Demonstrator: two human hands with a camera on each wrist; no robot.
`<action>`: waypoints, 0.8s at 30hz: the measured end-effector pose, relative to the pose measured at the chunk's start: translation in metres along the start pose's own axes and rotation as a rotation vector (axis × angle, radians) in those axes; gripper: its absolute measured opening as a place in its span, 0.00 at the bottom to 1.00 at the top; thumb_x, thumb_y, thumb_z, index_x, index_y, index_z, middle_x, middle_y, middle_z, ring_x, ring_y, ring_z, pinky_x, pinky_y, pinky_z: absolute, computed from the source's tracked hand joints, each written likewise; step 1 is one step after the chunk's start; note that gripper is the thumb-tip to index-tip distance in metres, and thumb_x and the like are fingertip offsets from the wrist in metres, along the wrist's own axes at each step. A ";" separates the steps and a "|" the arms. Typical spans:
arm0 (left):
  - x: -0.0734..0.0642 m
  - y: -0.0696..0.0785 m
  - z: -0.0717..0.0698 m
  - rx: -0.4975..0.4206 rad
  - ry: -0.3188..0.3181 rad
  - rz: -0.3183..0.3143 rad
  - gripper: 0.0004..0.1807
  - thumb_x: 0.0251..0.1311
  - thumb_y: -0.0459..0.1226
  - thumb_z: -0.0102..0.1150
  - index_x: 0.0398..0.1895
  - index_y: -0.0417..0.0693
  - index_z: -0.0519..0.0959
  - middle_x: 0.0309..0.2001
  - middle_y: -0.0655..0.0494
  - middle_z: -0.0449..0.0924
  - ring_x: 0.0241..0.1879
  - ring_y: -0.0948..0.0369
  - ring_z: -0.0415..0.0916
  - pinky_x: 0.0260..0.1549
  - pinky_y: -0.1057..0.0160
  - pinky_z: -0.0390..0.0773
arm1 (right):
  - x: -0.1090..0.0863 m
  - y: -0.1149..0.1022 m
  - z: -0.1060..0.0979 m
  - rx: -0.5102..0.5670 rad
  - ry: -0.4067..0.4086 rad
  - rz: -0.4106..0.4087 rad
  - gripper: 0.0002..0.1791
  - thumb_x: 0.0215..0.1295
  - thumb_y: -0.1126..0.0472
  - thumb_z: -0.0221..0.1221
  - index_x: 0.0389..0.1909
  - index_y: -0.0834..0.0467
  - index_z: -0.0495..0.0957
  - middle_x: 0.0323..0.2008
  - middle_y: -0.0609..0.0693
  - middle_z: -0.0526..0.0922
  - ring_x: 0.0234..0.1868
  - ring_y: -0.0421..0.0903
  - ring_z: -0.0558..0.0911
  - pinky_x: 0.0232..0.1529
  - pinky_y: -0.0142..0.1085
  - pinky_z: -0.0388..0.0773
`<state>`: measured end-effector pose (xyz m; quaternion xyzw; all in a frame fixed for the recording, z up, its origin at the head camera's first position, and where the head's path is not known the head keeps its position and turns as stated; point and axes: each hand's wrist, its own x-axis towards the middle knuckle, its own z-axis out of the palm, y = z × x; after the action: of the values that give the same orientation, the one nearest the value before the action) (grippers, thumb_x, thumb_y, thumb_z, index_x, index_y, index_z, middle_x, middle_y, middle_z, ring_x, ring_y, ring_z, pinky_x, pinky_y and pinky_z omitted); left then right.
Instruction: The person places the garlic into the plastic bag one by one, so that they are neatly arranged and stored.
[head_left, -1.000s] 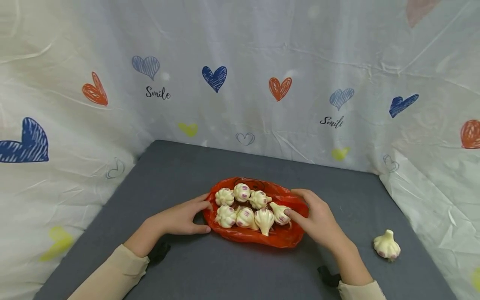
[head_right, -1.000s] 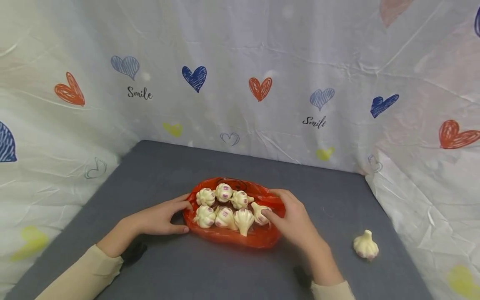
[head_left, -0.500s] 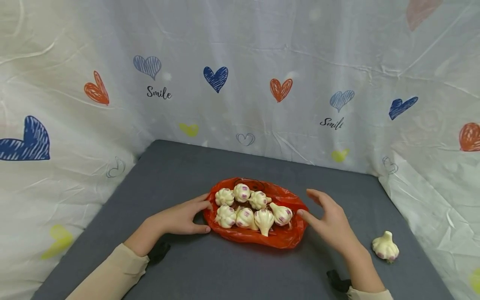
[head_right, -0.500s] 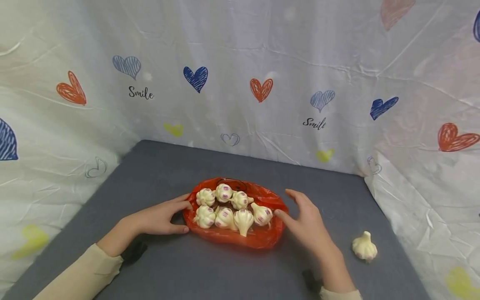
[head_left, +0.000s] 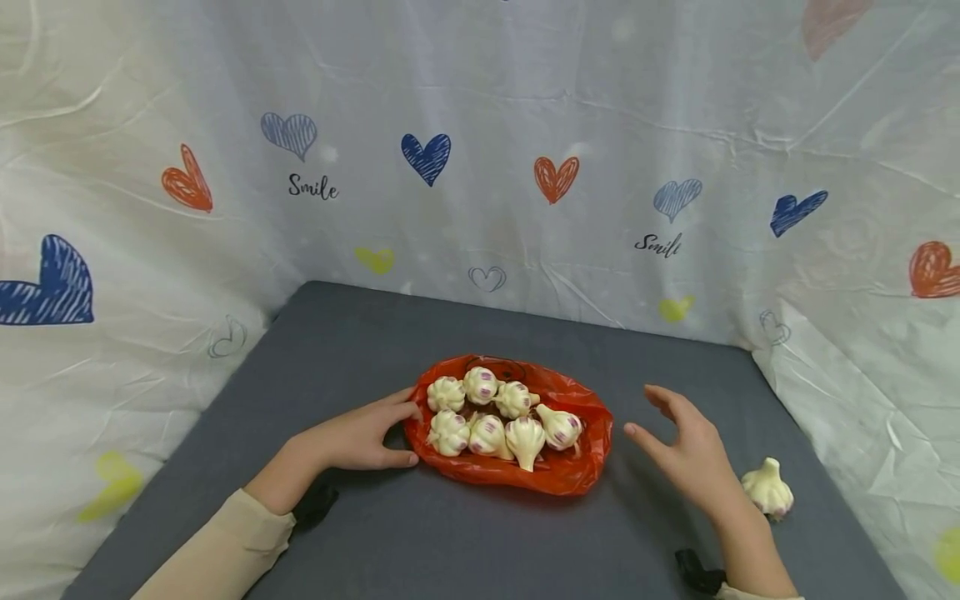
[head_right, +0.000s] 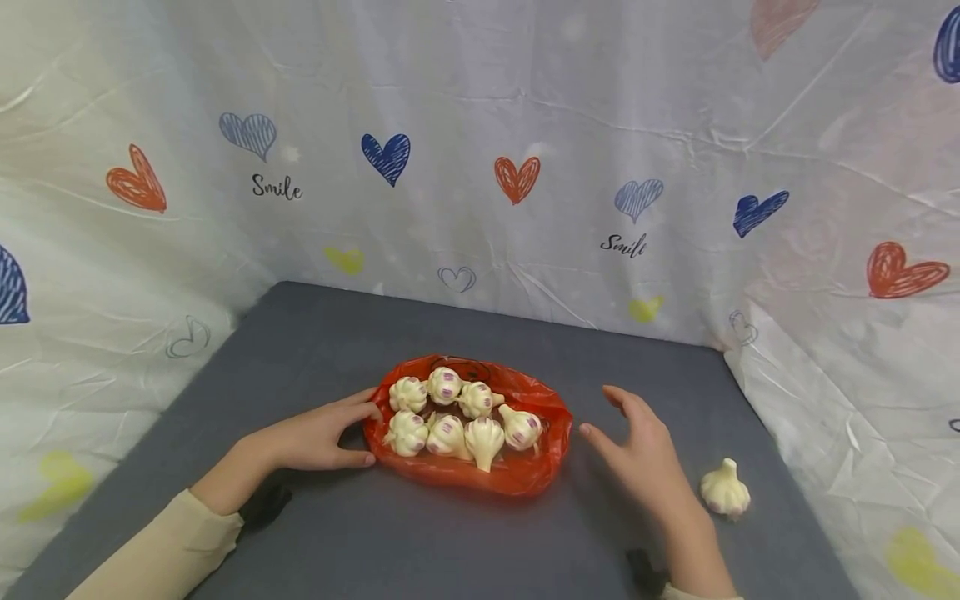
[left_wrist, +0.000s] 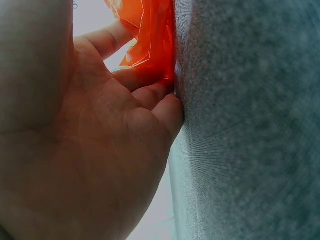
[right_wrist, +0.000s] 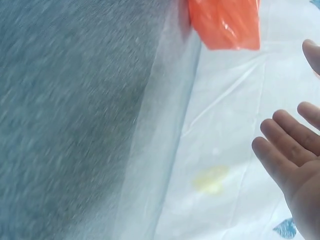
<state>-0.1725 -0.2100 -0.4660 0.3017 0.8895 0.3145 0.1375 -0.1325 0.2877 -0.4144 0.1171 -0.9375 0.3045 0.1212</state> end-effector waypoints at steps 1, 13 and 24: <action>0.000 0.000 0.000 -0.001 0.000 -0.001 0.22 0.69 0.57 0.73 0.61 0.69 0.79 0.87 0.48 0.51 0.85 0.47 0.51 0.77 0.39 0.63 | -0.001 0.002 -0.001 -0.001 0.003 0.009 0.40 0.75 0.46 0.72 0.76 0.64 0.70 0.71 0.66 0.77 0.70 0.70 0.76 0.65 0.68 0.74; 0.000 0.000 0.000 -0.001 0.002 0.008 0.20 0.69 0.56 0.73 0.59 0.70 0.79 0.87 0.50 0.50 0.85 0.48 0.51 0.77 0.39 0.63 | -0.014 0.019 -0.011 -0.034 0.055 0.051 0.39 0.75 0.47 0.71 0.75 0.66 0.71 0.68 0.68 0.78 0.67 0.71 0.77 0.62 0.69 0.74; 0.001 -0.001 0.000 0.011 -0.003 -0.007 0.21 0.69 0.57 0.72 0.60 0.68 0.79 0.87 0.47 0.51 0.85 0.46 0.51 0.77 0.38 0.63 | -0.026 0.036 -0.034 -0.045 0.074 0.171 0.43 0.77 0.43 0.69 0.79 0.66 0.67 0.72 0.71 0.73 0.70 0.75 0.72 0.61 0.70 0.71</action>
<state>-0.1733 -0.2100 -0.4665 0.2999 0.8919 0.3089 0.1384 -0.1130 0.3397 -0.4153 0.0227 -0.9456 0.2966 0.1319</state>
